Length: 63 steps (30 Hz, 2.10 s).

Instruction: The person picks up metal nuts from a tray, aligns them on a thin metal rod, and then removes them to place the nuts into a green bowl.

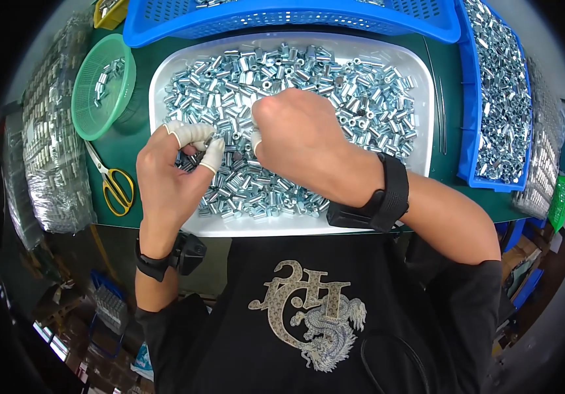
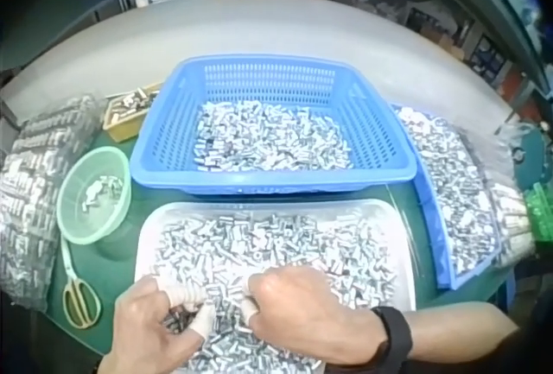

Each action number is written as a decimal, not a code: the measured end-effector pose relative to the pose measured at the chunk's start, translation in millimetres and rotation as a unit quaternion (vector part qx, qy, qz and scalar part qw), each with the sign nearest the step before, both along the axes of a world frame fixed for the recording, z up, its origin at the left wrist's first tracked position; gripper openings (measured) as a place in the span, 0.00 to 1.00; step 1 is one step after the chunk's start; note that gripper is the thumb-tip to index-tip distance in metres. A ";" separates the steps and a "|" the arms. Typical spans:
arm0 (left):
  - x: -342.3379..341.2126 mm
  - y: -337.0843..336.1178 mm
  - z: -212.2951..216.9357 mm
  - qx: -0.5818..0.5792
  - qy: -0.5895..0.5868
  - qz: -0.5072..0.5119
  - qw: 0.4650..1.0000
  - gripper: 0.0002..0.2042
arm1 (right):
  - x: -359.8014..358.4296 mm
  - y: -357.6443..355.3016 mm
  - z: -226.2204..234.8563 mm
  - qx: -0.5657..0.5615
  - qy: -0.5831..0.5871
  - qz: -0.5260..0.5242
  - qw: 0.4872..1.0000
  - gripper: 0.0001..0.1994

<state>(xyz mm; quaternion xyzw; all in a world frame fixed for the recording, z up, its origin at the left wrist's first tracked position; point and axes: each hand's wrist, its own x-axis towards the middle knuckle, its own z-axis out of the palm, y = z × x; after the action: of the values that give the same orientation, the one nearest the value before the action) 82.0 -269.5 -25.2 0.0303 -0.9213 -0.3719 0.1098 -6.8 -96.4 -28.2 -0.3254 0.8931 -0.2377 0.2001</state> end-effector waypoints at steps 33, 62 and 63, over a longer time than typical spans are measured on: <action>-8.2 50.7 9.9 0.215 0.033 -0.189 0.958 0.15 | 26.6 87.2 35.1 -0.362 -0.238 -0.102 0.896 0.11; -6.7 55.1 4.5 0.249 -0.078 -0.184 0.947 0.13 | 23.9 91.0 36.4 -0.267 -0.271 -0.127 0.916 0.10; -6.3 55.4 4.7 0.255 -0.080 -0.184 0.946 0.13 | 24.5 91.2 35.7 -0.269 -0.281 -0.133 0.911 0.09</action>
<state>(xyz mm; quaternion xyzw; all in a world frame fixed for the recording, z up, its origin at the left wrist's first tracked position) 75.8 -214.1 -20.5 -0.0828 -0.7912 -0.6041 -0.0457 17.7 -5.2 7.5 -0.1649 0.7369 -0.5754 0.3143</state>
